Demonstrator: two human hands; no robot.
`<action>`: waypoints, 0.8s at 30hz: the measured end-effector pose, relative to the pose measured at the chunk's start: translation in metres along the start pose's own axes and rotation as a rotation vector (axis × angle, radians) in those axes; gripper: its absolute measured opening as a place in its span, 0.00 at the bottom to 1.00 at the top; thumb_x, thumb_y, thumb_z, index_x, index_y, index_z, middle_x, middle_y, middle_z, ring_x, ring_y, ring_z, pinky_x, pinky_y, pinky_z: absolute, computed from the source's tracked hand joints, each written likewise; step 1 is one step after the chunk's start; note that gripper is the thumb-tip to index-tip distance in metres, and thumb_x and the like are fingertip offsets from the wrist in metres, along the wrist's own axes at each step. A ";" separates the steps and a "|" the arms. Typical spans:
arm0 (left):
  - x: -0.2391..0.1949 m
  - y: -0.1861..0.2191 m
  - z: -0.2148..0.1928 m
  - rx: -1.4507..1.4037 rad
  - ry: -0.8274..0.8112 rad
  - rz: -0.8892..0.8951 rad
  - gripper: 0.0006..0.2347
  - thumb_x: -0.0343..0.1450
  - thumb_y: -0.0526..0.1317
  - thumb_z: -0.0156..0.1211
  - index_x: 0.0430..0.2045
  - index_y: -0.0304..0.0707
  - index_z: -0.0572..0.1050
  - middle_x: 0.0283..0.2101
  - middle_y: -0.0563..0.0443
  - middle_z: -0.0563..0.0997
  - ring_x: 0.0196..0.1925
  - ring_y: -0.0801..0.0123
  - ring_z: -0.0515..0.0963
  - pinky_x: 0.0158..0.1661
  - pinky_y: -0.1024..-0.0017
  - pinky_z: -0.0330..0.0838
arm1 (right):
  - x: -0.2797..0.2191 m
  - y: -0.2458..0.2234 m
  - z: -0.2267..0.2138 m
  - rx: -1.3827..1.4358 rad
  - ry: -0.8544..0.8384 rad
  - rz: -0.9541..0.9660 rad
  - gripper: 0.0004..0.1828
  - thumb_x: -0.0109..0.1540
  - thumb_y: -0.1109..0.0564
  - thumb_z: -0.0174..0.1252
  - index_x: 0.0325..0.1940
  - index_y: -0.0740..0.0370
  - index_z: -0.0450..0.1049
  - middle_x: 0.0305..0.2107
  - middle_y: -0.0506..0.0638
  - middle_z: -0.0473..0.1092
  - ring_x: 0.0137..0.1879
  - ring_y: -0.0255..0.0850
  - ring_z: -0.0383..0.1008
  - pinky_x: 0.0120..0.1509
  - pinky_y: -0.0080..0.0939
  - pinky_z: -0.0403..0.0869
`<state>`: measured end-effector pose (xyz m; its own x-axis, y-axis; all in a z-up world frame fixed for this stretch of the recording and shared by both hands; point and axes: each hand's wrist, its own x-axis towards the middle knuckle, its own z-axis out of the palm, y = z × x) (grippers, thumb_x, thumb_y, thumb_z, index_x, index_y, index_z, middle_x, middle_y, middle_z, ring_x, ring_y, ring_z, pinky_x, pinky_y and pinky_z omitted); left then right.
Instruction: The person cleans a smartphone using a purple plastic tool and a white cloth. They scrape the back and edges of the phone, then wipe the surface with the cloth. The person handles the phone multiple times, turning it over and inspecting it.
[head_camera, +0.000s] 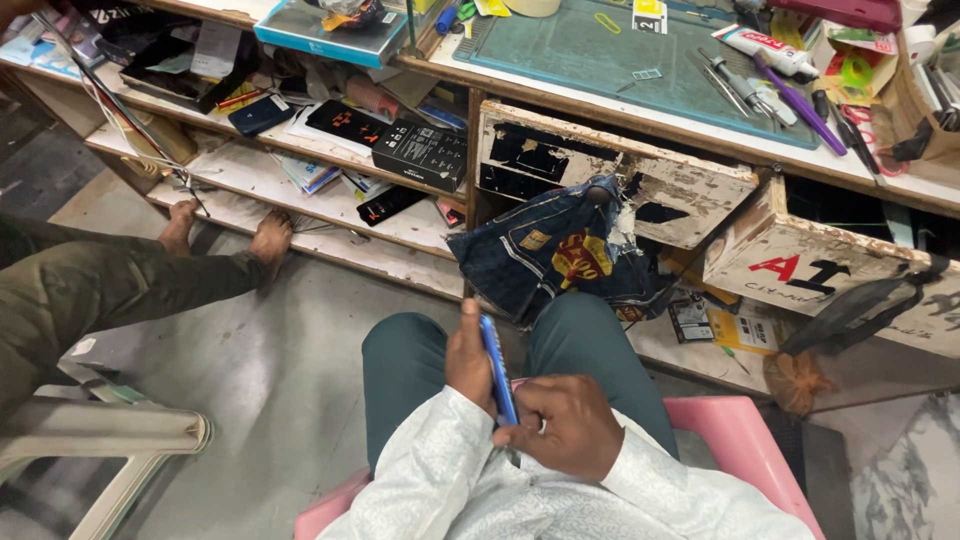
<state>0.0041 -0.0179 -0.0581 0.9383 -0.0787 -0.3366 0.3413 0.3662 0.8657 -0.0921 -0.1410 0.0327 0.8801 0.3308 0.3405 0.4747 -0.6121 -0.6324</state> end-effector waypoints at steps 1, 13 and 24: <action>-0.002 -0.003 0.003 0.021 -0.041 0.064 0.27 0.72 0.66 0.45 0.20 0.40 0.72 0.18 0.59 0.68 0.19 0.78 0.65 0.21 0.75 0.60 | 0.000 0.000 -0.001 0.001 0.022 0.006 0.27 0.55 0.41 0.70 0.16 0.62 0.69 0.12 0.50 0.65 0.18 0.45 0.68 0.22 0.46 0.63; -0.017 -0.013 0.006 -0.027 -0.279 0.236 0.21 0.74 0.60 0.53 0.20 0.43 0.67 0.19 0.65 0.63 0.22 0.83 0.60 0.22 0.76 0.55 | -0.004 0.014 0.008 -0.041 0.097 0.151 0.24 0.65 0.50 0.60 0.18 0.64 0.69 0.16 0.54 0.70 0.20 0.52 0.71 0.26 0.50 0.65; -0.038 0.016 0.008 0.388 -0.375 0.564 0.25 0.79 0.57 0.42 0.19 0.34 0.65 0.17 0.54 0.65 0.23 0.76 0.65 0.25 0.68 0.60 | 0.002 0.003 -0.020 0.072 0.200 0.228 0.26 0.60 0.50 0.65 0.15 0.67 0.64 0.10 0.53 0.60 0.16 0.42 0.59 0.22 0.46 0.57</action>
<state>-0.0256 -0.0162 -0.0288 0.9081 -0.3110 0.2805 -0.2626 0.0988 0.9598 -0.0887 -0.1566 0.0449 0.9499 0.0386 0.3101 0.2703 -0.5995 -0.7533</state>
